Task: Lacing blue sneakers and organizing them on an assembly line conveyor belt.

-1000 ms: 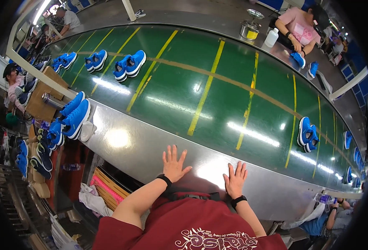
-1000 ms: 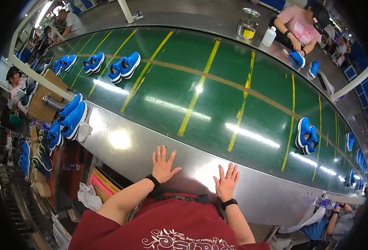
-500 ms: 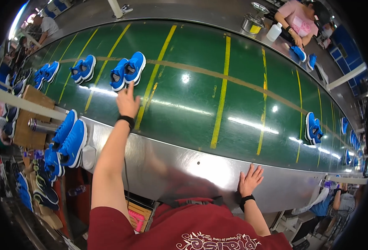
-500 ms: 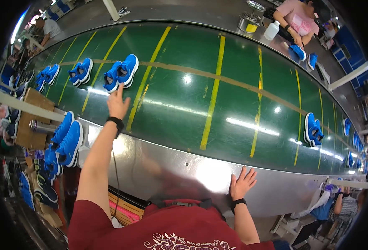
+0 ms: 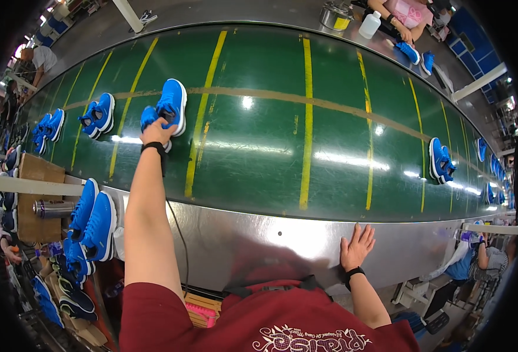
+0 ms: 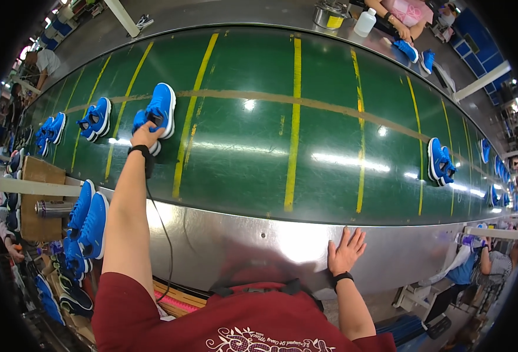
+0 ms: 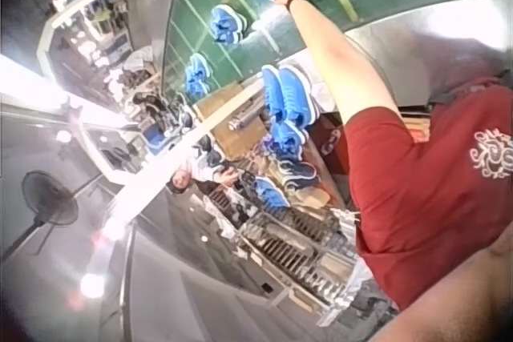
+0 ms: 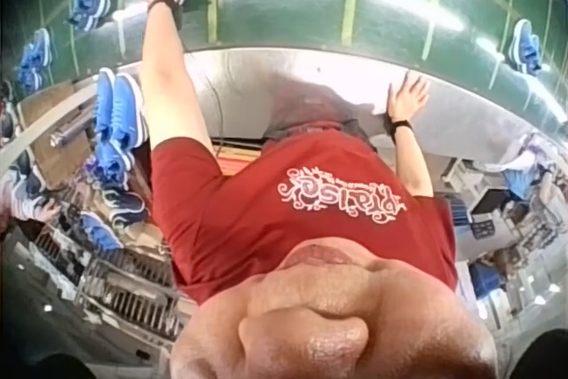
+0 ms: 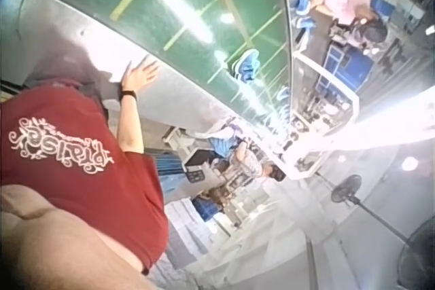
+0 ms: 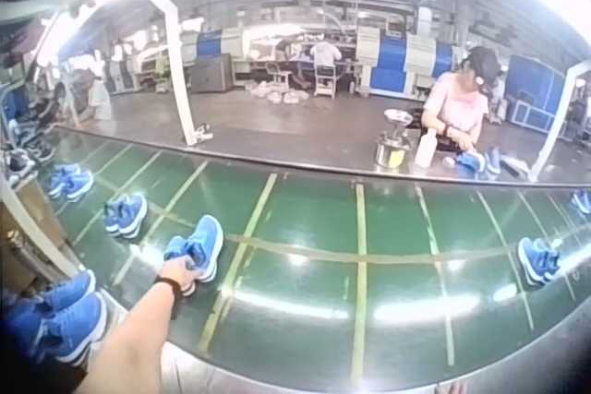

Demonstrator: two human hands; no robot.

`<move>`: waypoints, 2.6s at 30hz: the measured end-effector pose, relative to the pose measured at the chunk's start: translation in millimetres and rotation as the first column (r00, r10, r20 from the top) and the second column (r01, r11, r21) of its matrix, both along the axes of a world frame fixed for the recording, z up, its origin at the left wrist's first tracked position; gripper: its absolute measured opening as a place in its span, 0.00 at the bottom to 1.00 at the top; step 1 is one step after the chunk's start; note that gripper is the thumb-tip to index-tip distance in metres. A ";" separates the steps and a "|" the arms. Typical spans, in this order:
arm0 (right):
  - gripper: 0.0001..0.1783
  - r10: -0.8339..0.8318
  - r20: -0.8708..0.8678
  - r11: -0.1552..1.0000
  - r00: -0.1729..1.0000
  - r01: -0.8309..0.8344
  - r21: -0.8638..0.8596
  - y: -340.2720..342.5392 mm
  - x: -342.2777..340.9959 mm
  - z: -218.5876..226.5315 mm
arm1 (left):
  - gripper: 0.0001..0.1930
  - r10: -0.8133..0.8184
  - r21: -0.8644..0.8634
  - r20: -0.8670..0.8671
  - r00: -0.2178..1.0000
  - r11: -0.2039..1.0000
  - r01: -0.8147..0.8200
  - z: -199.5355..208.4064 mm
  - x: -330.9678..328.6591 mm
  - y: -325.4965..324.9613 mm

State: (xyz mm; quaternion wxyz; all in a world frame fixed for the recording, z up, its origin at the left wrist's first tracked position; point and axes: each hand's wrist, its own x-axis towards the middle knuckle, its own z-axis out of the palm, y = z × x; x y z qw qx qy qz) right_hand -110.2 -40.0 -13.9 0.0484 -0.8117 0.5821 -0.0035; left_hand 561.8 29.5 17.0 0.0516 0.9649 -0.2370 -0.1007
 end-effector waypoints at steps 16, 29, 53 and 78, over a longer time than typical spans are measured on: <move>0.35 0.026 -0.150 1.000 0.988 -0.026 0.002 -5.1 -11.4 -7.1 | 0.15 -0.494 -0.294 0.311 0.812 0.762 0.577 51.4 -402.9 127.3; 0.34 -0.054 -0.321 0.996 0.945 0.075 0.053 -9.8 -5.3 -4.5 | 0.45 0.444 -0.275 0.282 0.850 0.886 -0.372 -5.7 -197.5 358.2; 0.32 -0.100 -0.437 0.980 0.894 0.164 0.113 -2.9 64.9 -21.5 | 0.46 0.832 -0.536 0.546 0.102 0.440 -0.720 316.4 134.1 632.1; 0.31 -0.011 -0.488 0.994 0.873 0.062 0.089 2.9 8.5 -50.8 | 0.26 0.368 -0.834 0.132 0.920 0.543 -0.097 165.3 47.9 473.1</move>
